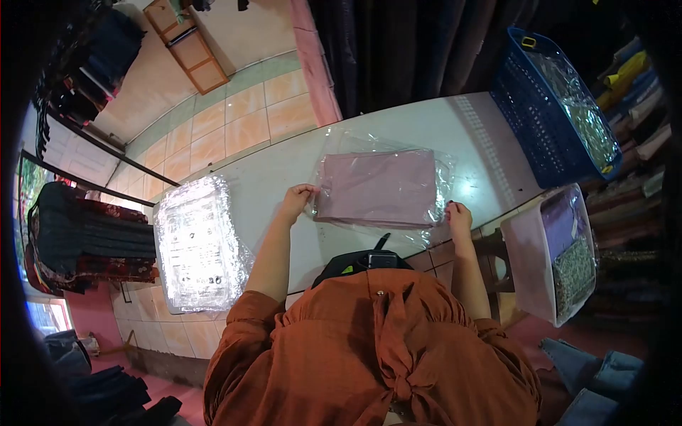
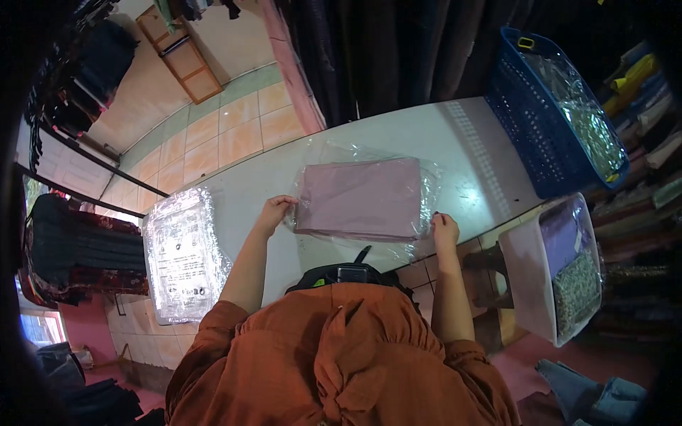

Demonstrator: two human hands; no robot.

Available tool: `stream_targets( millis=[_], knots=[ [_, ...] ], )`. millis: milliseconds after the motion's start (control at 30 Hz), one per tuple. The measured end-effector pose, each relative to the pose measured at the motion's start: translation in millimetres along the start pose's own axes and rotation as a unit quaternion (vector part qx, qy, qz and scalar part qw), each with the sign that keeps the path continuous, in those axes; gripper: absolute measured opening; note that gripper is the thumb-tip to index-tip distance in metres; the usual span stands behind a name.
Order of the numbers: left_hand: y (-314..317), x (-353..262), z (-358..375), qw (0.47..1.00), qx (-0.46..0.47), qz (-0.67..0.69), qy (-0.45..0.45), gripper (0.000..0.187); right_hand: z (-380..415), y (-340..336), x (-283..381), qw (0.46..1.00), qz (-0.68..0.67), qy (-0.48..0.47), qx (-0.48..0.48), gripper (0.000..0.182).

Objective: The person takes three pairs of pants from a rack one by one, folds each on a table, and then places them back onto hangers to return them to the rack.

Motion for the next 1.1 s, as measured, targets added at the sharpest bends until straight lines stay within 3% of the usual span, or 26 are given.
stream_targets(
  millis=[33, 100, 167, 233, 300, 333, 367, 433, 500, 533, 600, 667, 733, 767, 800, 867, 1000, 1067, 1100],
  knots=[
    [2.9, -12.1, -4.4, 0.995, -0.002, -0.024, 0.098, 0.017, 0.6, -0.1, 1.8, 0.999, 0.041, -0.005, 0.005, 0.024],
    [12.5, -17.2, -4.5, 0.993, -0.015, -0.032, 0.113, 0.013, -3.7, 0.3, 0.7, 0.997, 0.069, -0.026, -0.010, 0.025],
    [20.1, -14.9, 1.6, 0.998, -0.063, 0.004, 0.008, 0.014, -9.1, 4.1, 8.4, 0.988, 0.119, -0.096, -0.019, 0.024],
    [24.1, -10.2, 7.0, 0.995, -0.093, -0.026, -0.012, 0.015, -1.4, 2.1, 29.1, 0.974, 0.179, -0.135, -0.036, 0.022],
    [22.6, -1.3, 10.6, 0.990, -0.122, -0.056, -0.036, 0.016, -14.1, 9.0, 16.8, 0.987, 0.131, -0.092, 0.016, 0.015],
    [24.2, 6.5, 9.9, 0.993, -0.088, -0.058, -0.056, 0.017, -14.0, 9.4, 11.1, 0.997, -0.028, -0.002, 0.076, 0.008],
    [26.9, 15.1, 10.2, 0.994, -0.053, -0.060, -0.076, 0.018, -14.1, 3.4, 20.4, 0.996, -0.027, -0.005, 0.082, 0.008],
    [24.8, 6.6, 22.8, 0.992, -0.082, -0.033, -0.093, 0.018, -24.4, -2.3, 16.5, 0.979, -0.129, 0.066, 0.146, 0.004],
    [25.4, 9.2, 34.5, 0.988, -0.110, -0.005, -0.111, 0.019, -48.7, -24.7, 22.0, 0.974, -0.177, 0.032, 0.138, 0.004],
    [17.2, 16.1, 37.3, 0.981, -0.165, 0.028, -0.096, 0.019, -67.9, -40.3, 22.9, 0.973, -0.190, 0.007, 0.133, 0.004],
    [7.8, 22.7, 43.8, 0.970, -0.222, 0.060, -0.076, 0.020, -86.2, -83.7, 46.0, 0.964, -0.247, 0.057, 0.078, 0.004],
    [2.2, 28.4, 53.8, 0.951, -0.288, 0.085, -0.073, 0.019, -118.8, -129.2, 76.1, 0.953, -0.277, 0.012, 0.123, 0.006],
    [6.2, 45.5, 52.7, 0.946, -0.313, 0.067, -0.055, 0.020, -145.4, -182.0, 114.0, 0.945, -0.323, 0.017, 0.041, 0.008],
    [5.9, 48.7, 53.1, 0.939, -0.338, 0.045, -0.041, 0.021, -142.2, -200.3, 146.6, 0.929, -0.355, 0.042, 0.098, 0.009],
    [15.3, 44.4, 52.8, 0.938, -0.341, 0.047, -0.038, 0.021, -143.3, -220.9, 181.0, 0.922, -0.376, -0.018, 0.086, 0.008],
    [39.9, 24.0, 58.3, 0.914, -0.390, -0.110, -0.036, 0.026, -137.0, -246.3, 245.5, 0.904, -0.409, -0.082, 0.094, 0.014],
    [123.9, 5.1, 29.5, 0.949, -0.257, -0.169, -0.073, 0.033, -47.6, -229.1, 368.3, 0.871, -0.361, -0.299, 0.147, 0.033],
    [170.4, 15.0, 5.4, 0.985, -0.118, -0.123, -0.034, 0.039, 3.2, -180.3, 394.9, 0.852, -0.328, -0.344, 0.220, 0.038],
    [175.6, 8.3, 10.1, 0.985, -0.123, -0.119, -0.038, 0.039, 18.3, -150.6, 394.6, 0.847, -0.296, -0.372, 0.238, 0.041]
  ],
)
Point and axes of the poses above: each hand's wrist, its own z-axis away from the middle knuckle, its own y-axis out of the palm, x = y × z, the point moved 8 cm from there along -z, towards the middle knuckle, and after that the axes turned 7 degrees about y, right-handed, at the moved point
